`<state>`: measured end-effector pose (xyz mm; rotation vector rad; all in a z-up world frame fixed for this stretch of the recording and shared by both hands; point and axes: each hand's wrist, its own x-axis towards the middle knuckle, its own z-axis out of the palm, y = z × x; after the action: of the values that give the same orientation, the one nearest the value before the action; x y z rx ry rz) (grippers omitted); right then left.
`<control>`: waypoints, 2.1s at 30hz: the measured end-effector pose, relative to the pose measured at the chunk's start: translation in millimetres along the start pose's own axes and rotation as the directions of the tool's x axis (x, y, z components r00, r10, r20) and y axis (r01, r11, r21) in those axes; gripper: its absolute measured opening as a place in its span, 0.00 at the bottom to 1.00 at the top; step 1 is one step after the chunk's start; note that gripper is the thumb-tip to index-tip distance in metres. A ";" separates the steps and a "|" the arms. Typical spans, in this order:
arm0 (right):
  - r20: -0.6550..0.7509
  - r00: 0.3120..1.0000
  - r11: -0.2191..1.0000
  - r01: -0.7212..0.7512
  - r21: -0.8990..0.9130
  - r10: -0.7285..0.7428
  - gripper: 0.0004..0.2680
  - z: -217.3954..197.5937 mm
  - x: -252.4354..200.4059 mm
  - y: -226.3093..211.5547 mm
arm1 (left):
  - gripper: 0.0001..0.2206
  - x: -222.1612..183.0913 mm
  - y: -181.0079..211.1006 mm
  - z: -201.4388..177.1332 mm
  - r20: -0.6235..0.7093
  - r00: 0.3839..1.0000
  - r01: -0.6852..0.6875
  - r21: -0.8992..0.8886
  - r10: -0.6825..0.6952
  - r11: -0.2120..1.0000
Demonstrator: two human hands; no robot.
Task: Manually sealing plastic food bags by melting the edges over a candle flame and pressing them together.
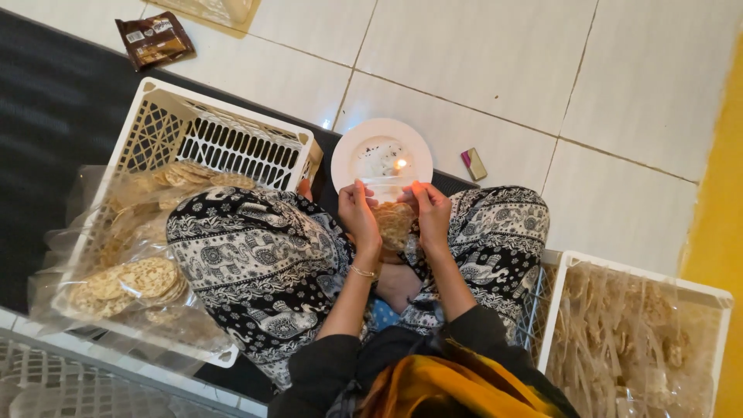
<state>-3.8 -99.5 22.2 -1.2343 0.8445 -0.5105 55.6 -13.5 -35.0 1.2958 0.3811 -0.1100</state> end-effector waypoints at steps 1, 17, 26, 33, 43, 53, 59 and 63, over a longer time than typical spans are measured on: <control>-0.002 1.000 1.000 0.005 0.001 -0.005 0.08 -4.2 -1.4 -0.7 | 0.11 -7.7 6.3 2.2 0.005 1.000 -0.002 -0.003 0.002 1.000; 0.089 0.978 0.979 0.196 -0.055 -0.191 0.05 -48.0 -7.1 3.9 | 0.09 -46.4 9.8 2.7 0.134 0.989 -0.062 0.023 0.058 0.998; 0.096 0.972 0.973 0.221 -0.070 -0.214 0.07 -61.4 -8.1 0.4 | 0.11 -50.9 2.5 1.7 0.203 0.974 -0.101 -0.007 0.101 0.995; 0.143 0.917 0.927 0.374 0.011 -0.372 0.15 -66.4 -5.1 1.1 | 0.11 -53.8 4.1 3.0 0.240 0.964 -0.119 -0.005 0.116 0.993; 0.084 0.968 0.967 0.229 0.107 -0.238 0.16 -65.8 -12.4 -5.6 | 0.10 -53.3 -1.2 2.0 0.249 0.961 -0.129 0.018 0.120 0.992; 0.102 0.967 0.969 0.223 0.103 -0.233 0.17 -62.5 -10.3 -4.5 | 0.11 -51.6 -1.4 -0.2 0.243 0.964 -0.112 0.017 0.105 0.994; 0.079 0.963 0.966 0.253 0.059 -0.257 0.15 -58.9 -9.9 -7.5 | 0.10 -51.5 -1.4 1.0 0.243 0.965 -0.102 0.016 0.095 0.995; 0.126 0.962 0.971 0.237 0.044 -0.240 0.18 -52.2 -14.7 -14.5 | 0.10 -50.0 -1.2 2.0 0.240 0.965 -0.111 0.028 0.101 0.993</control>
<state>-52.5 -124.2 35.1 -1.3360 0.5784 -0.6258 9.1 -22.3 -18.9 1.3239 0.1034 -0.1818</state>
